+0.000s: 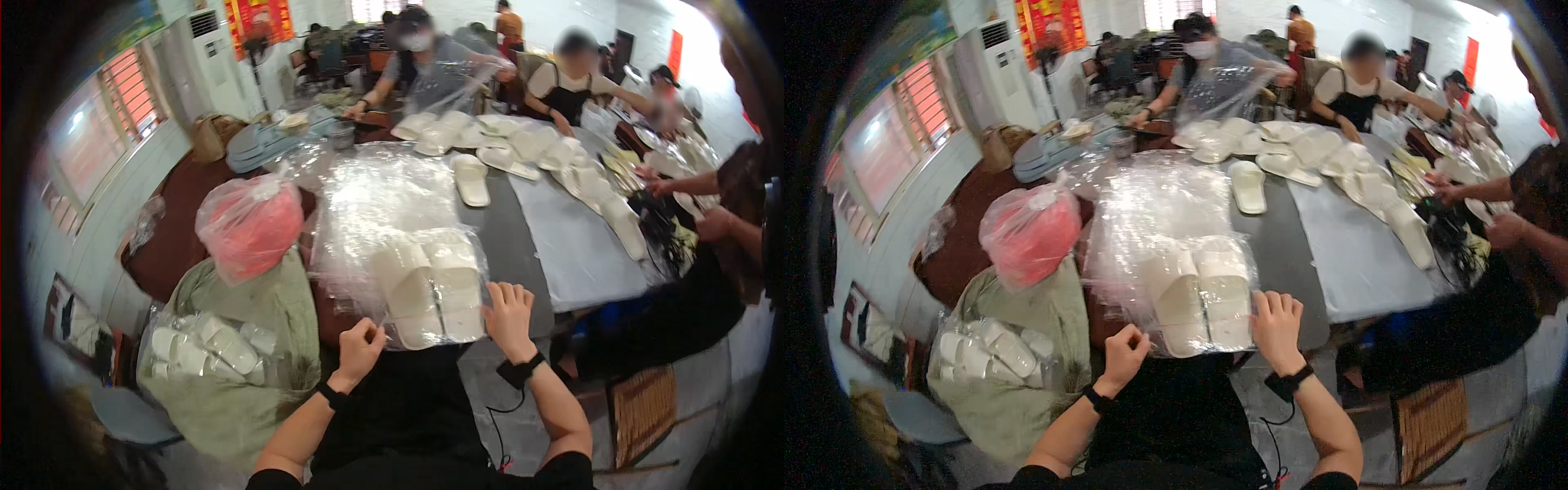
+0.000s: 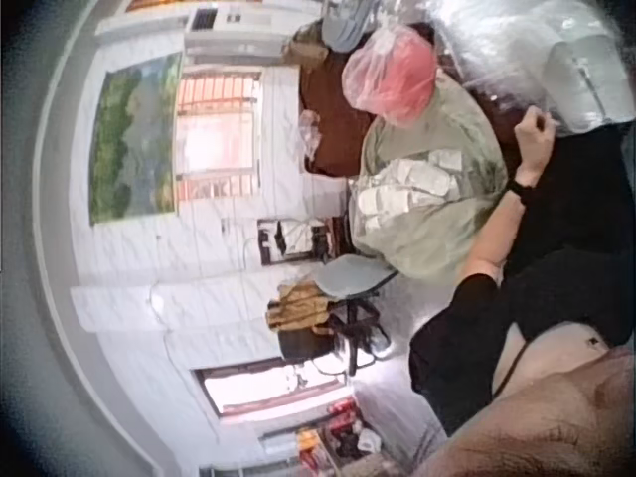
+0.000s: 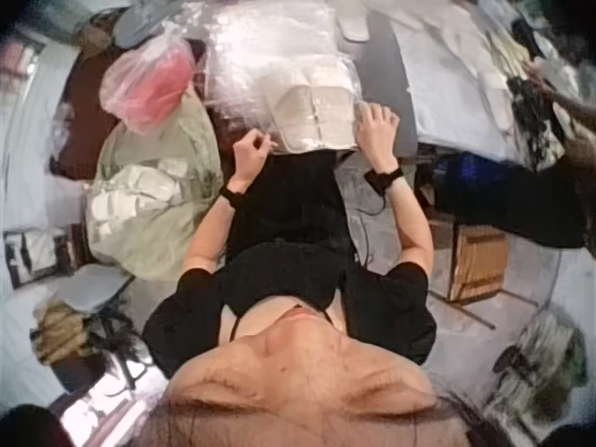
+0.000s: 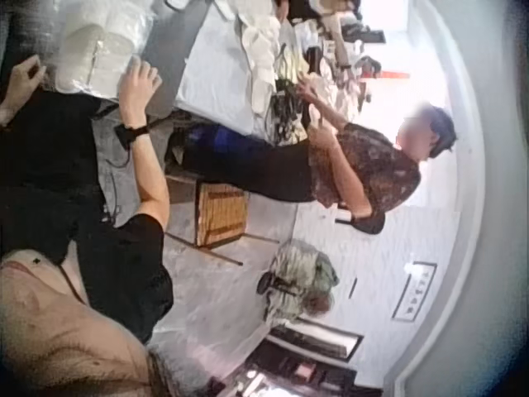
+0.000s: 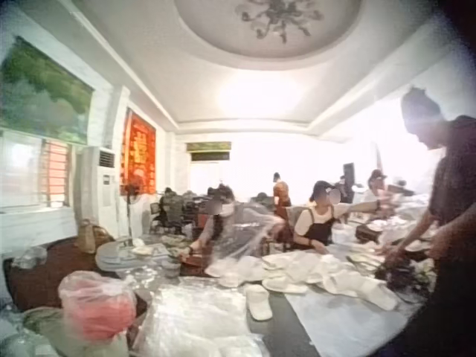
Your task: Pairs of white slippers are placed into clear plastic bags for packaging.
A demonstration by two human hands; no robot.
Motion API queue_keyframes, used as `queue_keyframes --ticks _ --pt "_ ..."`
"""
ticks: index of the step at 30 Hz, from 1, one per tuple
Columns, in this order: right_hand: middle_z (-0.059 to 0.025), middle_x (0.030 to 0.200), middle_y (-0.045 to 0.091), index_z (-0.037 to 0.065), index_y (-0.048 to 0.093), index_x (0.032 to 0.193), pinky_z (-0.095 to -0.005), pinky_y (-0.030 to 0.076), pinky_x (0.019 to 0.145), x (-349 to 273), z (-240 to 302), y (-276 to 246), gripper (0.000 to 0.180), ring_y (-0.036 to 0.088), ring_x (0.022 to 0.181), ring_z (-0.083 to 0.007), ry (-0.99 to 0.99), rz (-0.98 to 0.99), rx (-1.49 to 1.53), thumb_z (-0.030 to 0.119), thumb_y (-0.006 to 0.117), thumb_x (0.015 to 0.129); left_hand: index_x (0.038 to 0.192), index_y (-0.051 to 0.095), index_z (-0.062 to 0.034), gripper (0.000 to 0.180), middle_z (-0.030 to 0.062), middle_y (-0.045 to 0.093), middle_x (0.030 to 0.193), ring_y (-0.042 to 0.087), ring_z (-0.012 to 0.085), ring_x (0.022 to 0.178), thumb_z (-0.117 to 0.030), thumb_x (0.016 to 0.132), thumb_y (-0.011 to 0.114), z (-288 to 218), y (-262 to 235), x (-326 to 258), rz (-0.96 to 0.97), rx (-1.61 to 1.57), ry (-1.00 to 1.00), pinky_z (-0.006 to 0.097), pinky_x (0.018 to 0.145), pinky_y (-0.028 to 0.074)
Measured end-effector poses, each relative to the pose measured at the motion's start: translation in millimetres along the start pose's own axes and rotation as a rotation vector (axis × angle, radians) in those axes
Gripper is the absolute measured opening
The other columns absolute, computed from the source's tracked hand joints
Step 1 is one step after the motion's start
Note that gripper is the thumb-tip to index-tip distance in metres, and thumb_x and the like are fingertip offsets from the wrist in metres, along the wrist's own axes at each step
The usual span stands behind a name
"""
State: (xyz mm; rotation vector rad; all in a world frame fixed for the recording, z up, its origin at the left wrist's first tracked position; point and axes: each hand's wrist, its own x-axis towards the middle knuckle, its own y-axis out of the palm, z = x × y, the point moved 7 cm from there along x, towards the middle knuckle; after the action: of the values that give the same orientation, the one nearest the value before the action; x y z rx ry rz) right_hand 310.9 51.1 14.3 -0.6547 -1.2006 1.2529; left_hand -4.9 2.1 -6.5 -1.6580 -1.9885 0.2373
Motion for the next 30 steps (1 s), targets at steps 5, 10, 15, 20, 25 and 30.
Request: queue_keyframes --ticks 5,10,15,20,25,30 --pt "-0.0133 0.165 0.026 0.030 0.047 0.150 -0.0660 0.024 0.106 -34.4 105.4 -15.0 0.097 0.013 0.149 -0.0523 -0.473 0.159 -0.067 0.045 0.088 0.063 0.079 0.061 0.0034 0.022 0.0093 0.064 0.069 0.056 0.0118 0.063 -0.014 0.091 0.068 -11.1 14.8 5.5 0.027 -0.124 -0.081 0.033 0.059 0.047" --pt "-0.0096 0.161 0.038 0.020 0.050 0.148 -0.0568 0.030 0.111 -28.9 77.9 24.5 0.073 0.031 0.148 -0.0418 -0.412 -0.012 -0.058 -0.002 0.065 0.080 0.096 0.061 0.0015 0.019 0.0090 0.066 0.078 0.058 0.0115 0.073 -0.017 0.097 0.066 -63.8 8.5 -14.7 0.193 -0.367 0.104 0.031 0.068 0.048" --pt "-0.0174 0.139 0.061 0.002 0.063 0.133 -0.0425 0.044 0.106 -2.0 57.7 -5.3 0.048 0.054 0.131 -0.0355 -0.337 -0.186 0.402 -0.012 0.052 0.088 0.134 0.050 -0.0029 0.052 0.0182 0.051 0.136 0.049 0.0386 0.128 -0.013 0.089 0.073 -56.4 -81.4 -47.9 0.078 0.052 0.382 0.044 0.109 0.041" --pt "-0.0140 0.119 0.070 -0.011 0.060 0.130 -0.0352 0.048 0.100 28.2 39.3 -52.6 0.036 0.064 0.113 -0.0199 0.129 -0.173 0.903 0.013 0.055 0.103 0.140 0.049 -0.0039 0.062 0.0224 0.050 0.144 0.044 0.0391 0.138 -0.044 0.096 0.064 29.2 -178.9 -88.0 -0.024 0.436 0.044 0.048 0.111 0.038" --pt "-0.0146 0.131 0.066 -0.005 0.061 0.133 -0.0328 0.046 0.101 27.6 127.2 -91.1 0.036 0.060 0.120 -0.0200 -0.069 -0.136 0.953 0.015 0.052 0.104 0.143 0.048 -0.0081 0.067 0.0237 0.065 0.120 0.061 0.0393 0.115 -0.057 0.099 0.052 66.8 -230.2 -159.9 0.443 0.624 -0.522 0.048 0.096 0.047" --pt "-0.0152 0.136 0.063 -0.007 0.059 0.134 -0.0376 0.045 0.107 30.8 277.5 -62.4 0.037 0.057 0.128 -0.0244 -0.338 0.564 1.924 0.008 0.057 0.100 0.139 0.050 -0.0065 0.067 0.0205 0.068 0.105 0.065 0.0387 0.100 -0.052 0.092 0.063 1.7 -280.0 -212.6 0.330 0.818 -0.673 0.048 0.083 0.051"
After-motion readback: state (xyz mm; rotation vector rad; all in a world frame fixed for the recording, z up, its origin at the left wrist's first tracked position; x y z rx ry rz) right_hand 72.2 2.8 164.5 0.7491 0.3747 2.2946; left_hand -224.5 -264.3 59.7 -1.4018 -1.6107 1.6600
